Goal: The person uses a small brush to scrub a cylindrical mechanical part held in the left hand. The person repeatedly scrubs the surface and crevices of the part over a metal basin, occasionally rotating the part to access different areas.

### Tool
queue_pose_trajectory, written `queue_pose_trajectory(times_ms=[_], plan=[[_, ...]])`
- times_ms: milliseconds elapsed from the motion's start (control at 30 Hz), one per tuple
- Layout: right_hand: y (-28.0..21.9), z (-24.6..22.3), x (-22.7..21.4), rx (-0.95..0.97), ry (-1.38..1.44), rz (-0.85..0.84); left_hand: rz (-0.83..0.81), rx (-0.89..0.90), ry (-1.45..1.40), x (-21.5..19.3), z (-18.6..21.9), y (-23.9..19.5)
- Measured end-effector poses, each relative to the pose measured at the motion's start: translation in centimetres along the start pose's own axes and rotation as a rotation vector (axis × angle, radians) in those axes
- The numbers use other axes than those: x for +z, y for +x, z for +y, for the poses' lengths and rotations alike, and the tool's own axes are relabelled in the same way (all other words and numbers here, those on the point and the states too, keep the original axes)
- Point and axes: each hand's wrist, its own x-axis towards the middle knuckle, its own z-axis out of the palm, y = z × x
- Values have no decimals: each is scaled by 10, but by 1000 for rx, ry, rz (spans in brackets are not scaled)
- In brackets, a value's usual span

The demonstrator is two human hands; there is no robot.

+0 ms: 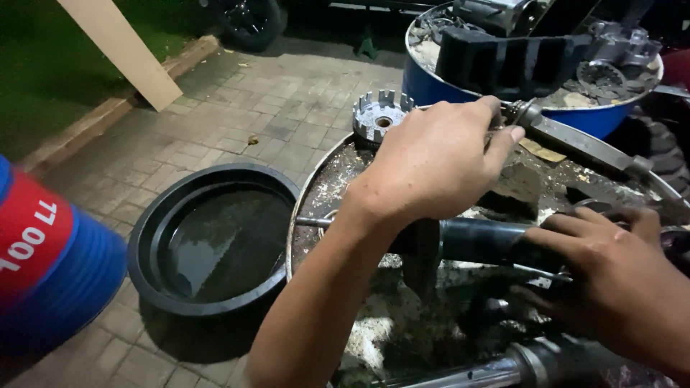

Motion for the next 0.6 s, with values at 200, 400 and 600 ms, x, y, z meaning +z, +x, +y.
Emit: queue_pose_trajectory(times_ms=[200, 400, 600], plan=[[7, 26, 37, -201, 90, 487, -46, -15, -16, -4, 4, 0], [4, 22, 23, -93, 16, 295, -118, -73, -32, -11, 11, -1], [9, 22, -5, -3, 143, 189, -68, -43, -12, -5, 4, -1]])
